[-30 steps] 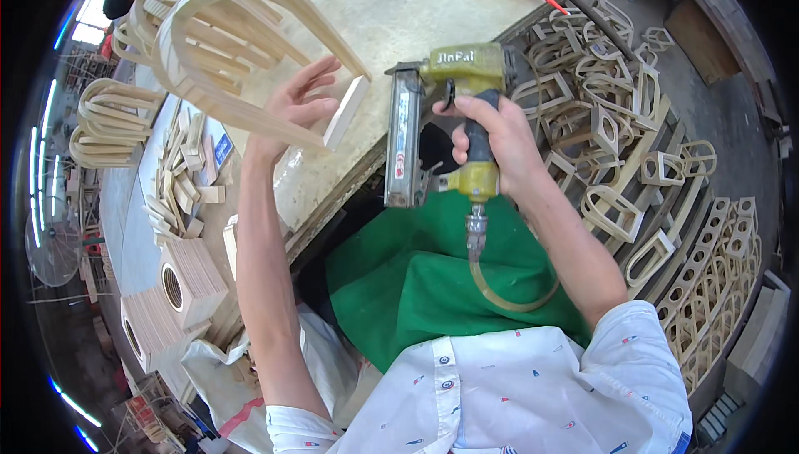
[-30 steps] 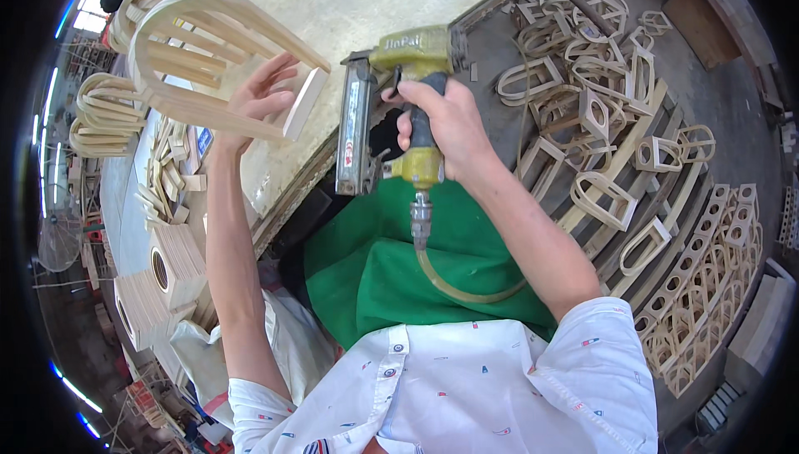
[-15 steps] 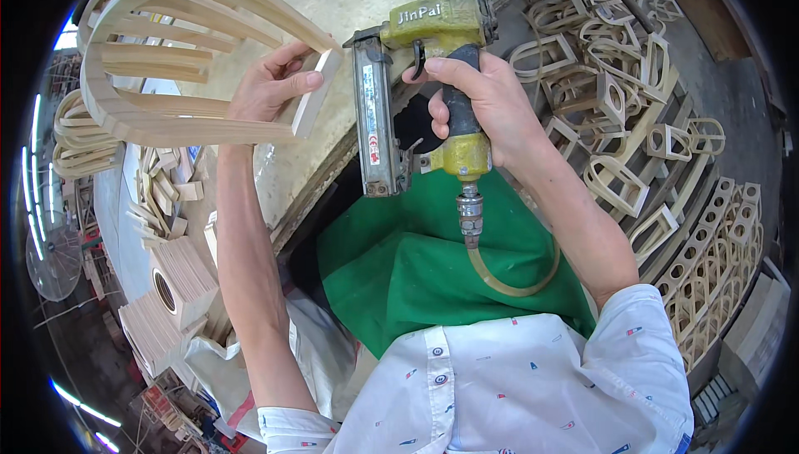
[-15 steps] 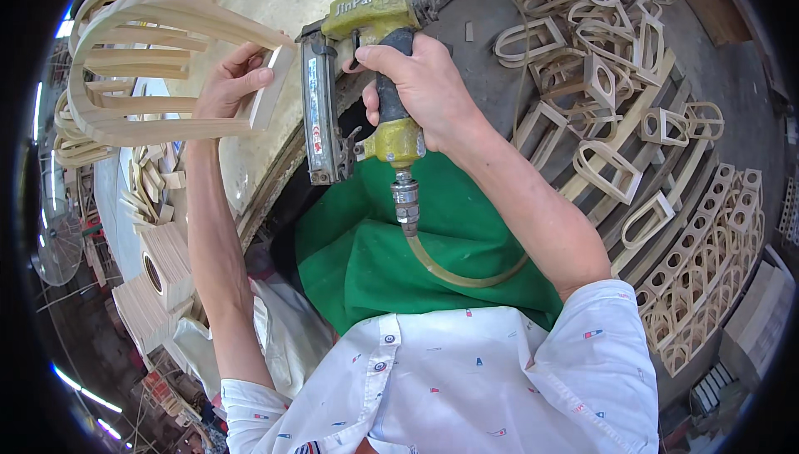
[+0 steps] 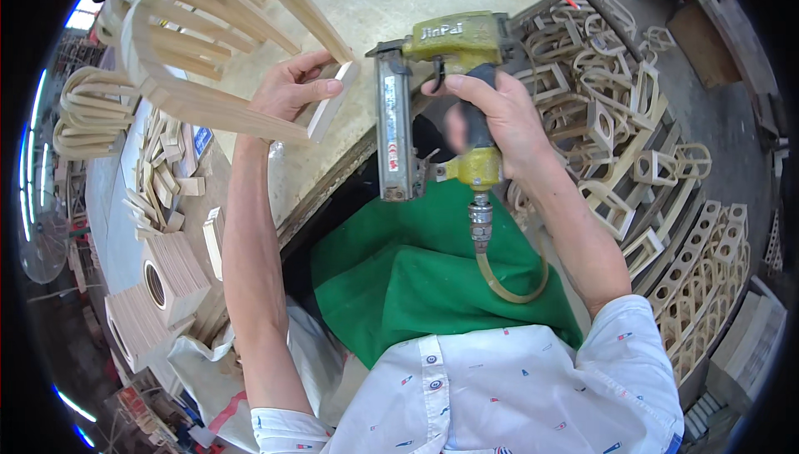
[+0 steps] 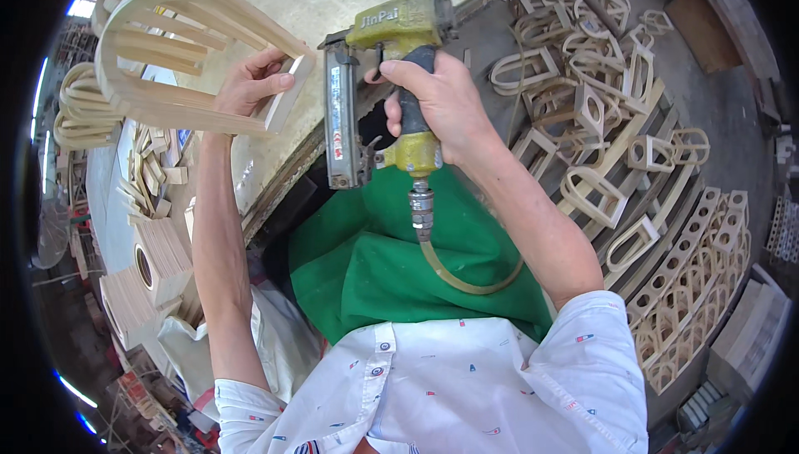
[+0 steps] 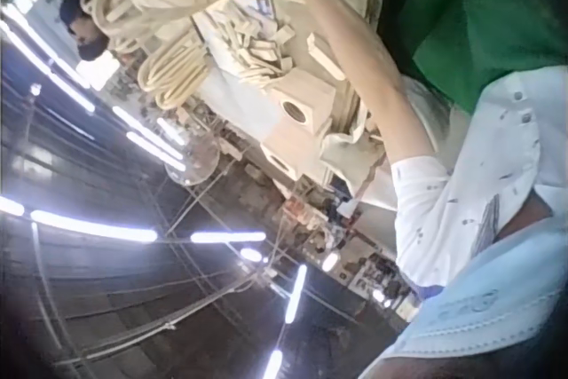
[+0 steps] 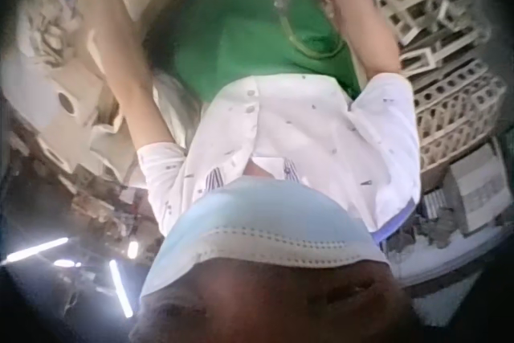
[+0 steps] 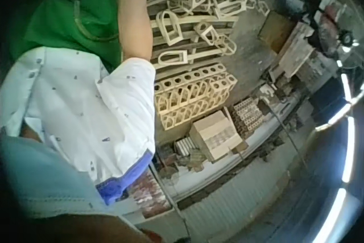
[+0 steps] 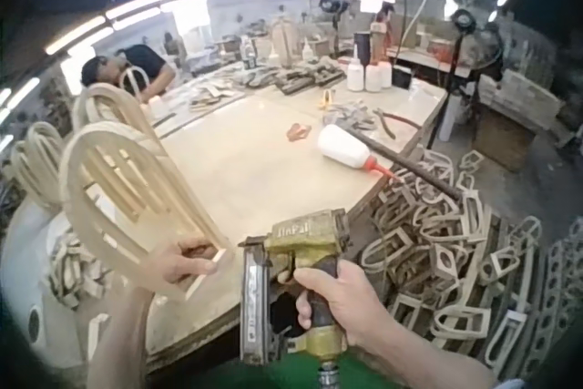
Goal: The person assembles small wooden frames by applying glue to joints and securing them with a pneumatic nail gun. They repeatedly pick up wooden pieces, align them, apply adhesive, and fasten the joints, building up a structured frame.
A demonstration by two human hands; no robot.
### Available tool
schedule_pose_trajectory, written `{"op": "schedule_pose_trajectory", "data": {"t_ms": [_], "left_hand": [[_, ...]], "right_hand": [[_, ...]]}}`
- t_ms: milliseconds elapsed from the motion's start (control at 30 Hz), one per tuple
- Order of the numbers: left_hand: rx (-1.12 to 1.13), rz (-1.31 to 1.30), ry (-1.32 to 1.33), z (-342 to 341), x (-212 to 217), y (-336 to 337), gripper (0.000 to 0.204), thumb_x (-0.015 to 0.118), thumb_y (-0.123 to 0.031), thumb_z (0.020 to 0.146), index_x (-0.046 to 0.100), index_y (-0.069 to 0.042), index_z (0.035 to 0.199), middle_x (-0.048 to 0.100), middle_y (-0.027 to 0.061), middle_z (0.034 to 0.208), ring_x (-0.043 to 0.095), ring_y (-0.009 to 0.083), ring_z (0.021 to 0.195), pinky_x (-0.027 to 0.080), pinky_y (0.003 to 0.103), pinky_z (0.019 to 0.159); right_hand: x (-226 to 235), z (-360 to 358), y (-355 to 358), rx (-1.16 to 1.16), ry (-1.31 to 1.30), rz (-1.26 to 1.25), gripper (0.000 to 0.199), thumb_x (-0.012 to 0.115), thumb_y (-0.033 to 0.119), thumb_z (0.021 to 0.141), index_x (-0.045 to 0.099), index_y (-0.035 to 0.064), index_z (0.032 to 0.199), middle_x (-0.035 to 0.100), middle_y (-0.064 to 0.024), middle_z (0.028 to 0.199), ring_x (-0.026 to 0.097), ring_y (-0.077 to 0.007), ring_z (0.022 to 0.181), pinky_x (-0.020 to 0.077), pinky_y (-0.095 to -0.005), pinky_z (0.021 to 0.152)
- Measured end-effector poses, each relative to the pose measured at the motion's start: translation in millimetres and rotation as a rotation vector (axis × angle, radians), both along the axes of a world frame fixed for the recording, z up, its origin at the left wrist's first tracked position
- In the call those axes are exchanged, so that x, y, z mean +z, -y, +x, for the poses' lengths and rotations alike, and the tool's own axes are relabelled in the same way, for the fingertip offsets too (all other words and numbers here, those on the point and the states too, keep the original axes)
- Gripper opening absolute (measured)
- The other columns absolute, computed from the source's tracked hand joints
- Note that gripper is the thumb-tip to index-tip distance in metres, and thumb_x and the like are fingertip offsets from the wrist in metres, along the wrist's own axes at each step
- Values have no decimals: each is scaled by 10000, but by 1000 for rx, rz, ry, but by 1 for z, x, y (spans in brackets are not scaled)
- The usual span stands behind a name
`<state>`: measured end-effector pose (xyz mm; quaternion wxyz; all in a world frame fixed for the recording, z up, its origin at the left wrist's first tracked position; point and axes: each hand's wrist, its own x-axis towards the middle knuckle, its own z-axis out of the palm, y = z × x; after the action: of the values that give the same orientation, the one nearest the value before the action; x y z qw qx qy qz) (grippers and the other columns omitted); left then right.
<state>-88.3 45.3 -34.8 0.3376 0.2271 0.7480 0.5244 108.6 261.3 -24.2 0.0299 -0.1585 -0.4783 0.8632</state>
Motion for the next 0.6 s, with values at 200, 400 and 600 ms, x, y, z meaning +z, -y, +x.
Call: {"op": "schedule_pose_trajectory", "data": {"t_ms": [200, 400, 600], "left_hand": [[-58, 36, -30, -2, -2, -3, 633, 790, -233, 737, 567, -23, 1291, 656, 58, 1077, 596, 106, 927, 452, 244, 816], [-81, 35, -26, 2, 2, -4, 639, 791, -246, 736, 566, -29, 1294, 665, 50, 1046, 603, 102, 891, 459, 246, 790], [-86, 4, 29, -6, -2, -3, 613, 773, -166, 760, 537, 14, 1297, 641, 33, 1106, 580, 64, 892, 456, 209, 794]], "right_hand": [[60, 19, -27, 12, -134, 394, 277, 629, 181, 886, 605, -72, 998, 628, -68, 713, 527, -100, 486, 446, -250, 462], [78, -1, -38, 210, -110, 947, 245, 631, 132, 818, 637, -69, 958, 568, -39, 573, 508, -123, 458, 438, -287, 516], [52, -13, -24, 321, -512, 1620, 383, 665, 67, 717, 580, -8, 1083, 650, -166, 912, 660, -270, 790, 530, -379, 661]]}}
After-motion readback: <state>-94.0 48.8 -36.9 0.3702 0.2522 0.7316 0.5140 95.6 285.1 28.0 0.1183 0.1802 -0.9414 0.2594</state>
